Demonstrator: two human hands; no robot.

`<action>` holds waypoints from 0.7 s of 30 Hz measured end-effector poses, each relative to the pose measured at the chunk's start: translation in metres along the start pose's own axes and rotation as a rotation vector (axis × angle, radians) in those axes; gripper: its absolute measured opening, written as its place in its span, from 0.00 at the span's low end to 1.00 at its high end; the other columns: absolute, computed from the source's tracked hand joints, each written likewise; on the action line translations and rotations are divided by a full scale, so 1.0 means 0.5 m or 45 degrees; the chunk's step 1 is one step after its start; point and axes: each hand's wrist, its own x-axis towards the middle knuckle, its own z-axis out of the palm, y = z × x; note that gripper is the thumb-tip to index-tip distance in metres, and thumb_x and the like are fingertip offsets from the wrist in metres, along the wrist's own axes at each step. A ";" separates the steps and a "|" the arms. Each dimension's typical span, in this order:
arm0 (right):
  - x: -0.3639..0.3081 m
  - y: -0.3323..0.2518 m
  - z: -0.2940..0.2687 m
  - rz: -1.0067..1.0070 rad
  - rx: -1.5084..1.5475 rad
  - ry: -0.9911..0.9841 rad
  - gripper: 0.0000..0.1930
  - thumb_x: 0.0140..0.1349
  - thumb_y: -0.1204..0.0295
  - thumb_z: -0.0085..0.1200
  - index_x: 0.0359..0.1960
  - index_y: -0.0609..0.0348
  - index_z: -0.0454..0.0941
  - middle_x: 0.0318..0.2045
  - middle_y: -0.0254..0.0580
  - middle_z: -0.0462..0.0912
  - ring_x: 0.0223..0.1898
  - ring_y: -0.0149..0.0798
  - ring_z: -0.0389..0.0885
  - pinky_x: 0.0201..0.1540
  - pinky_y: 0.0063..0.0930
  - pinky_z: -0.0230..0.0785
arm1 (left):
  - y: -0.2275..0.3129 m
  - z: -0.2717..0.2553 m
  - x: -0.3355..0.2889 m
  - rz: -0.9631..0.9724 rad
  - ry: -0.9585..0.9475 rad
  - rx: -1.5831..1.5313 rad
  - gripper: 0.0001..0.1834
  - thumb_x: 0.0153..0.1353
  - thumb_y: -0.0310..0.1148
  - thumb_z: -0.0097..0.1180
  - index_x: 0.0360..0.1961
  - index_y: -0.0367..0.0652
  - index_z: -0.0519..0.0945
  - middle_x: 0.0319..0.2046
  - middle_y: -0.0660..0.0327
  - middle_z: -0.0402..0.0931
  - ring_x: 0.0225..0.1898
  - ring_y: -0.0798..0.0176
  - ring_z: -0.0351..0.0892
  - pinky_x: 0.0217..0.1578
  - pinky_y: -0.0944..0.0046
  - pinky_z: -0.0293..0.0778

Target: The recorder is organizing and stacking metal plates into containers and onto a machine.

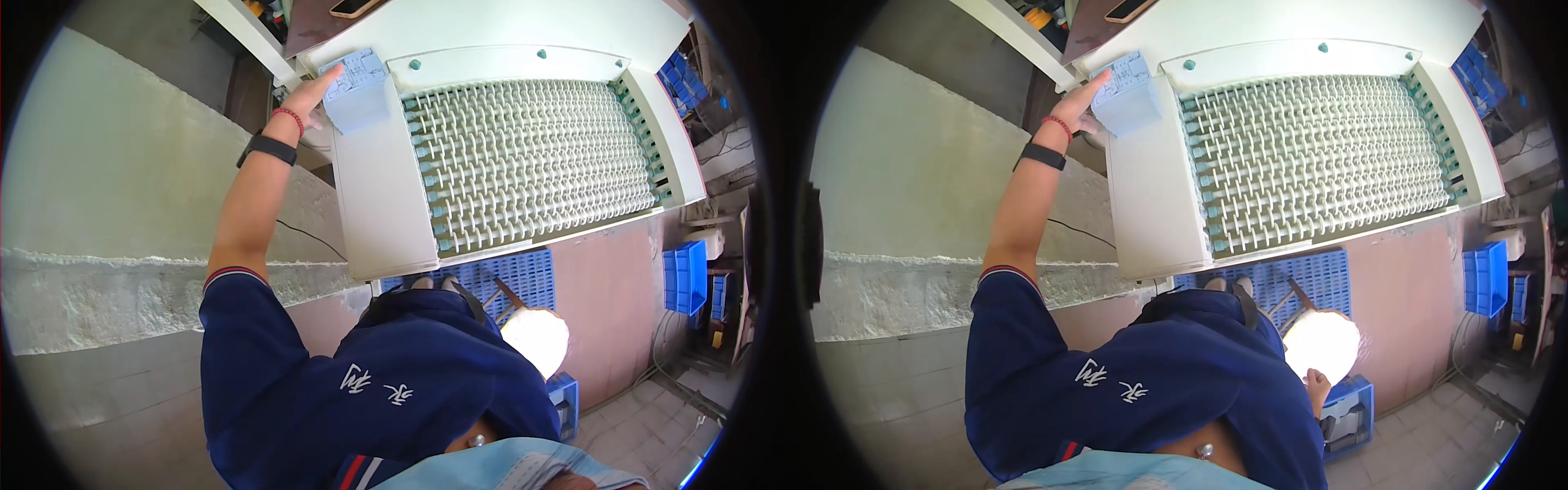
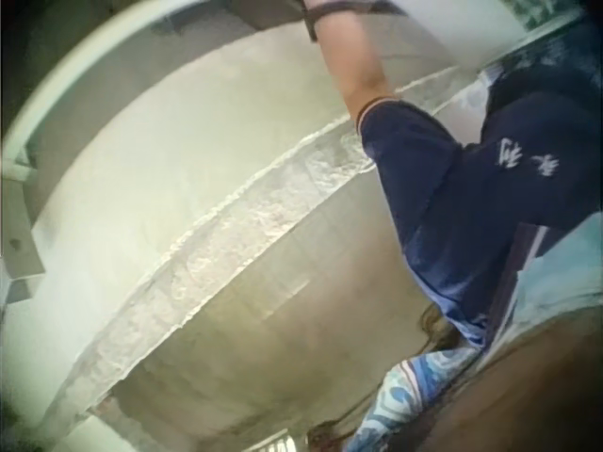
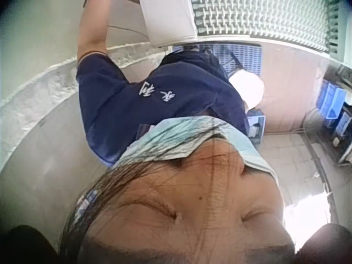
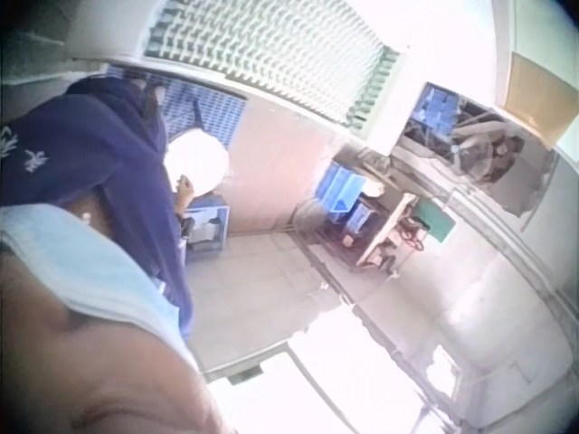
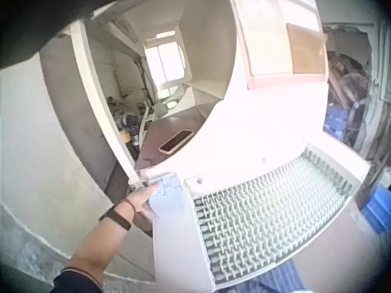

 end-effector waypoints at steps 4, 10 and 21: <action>0.044 0.063 0.023 -0.056 0.422 -0.160 0.15 0.56 0.67 0.53 0.34 0.72 0.77 0.24 0.43 0.79 0.25 0.30 0.78 0.26 0.20 0.69 | -0.038 -0.014 -0.049 0.377 0.244 0.074 0.39 0.55 0.60 0.49 0.56 0.36 0.67 0.52 0.52 0.67 0.50 0.54 0.68 0.47 0.54 0.70; -0.108 -0.257 0.032 -0.194 -0.027 -0.018 0.09 0.53 0.72 0.55 0.29 0.68 0.77 0.23 0.38 0.79 0.24 0.28 0.73 0.29 0.20 0.65 | -0.208 0.055 -0.361 1.127 0.476 0.322 0.08 0.55 0.28 0.57 0.36 0.37 0.77 0.23 0.64 0.75 0.24 0.75 0.70 0.26 0.76 0.67; -0.207 -0.526 0.050 -0.814 -0.740 -1.037 0.06 0.49 0.72 0.54 0.26 0.62 0.76 0.22 0.42 0.78 0.28 0.36 0.77 0.32 0.30 0.67 | -0.509 0.095 -0.563 0.264 -0.461 0.381 0.10 0.47 0.39 0.58 0.26 0.43 0.80 0.22 0.59 0.77 0.24 0.58 0.77 0.28 0.65 0.71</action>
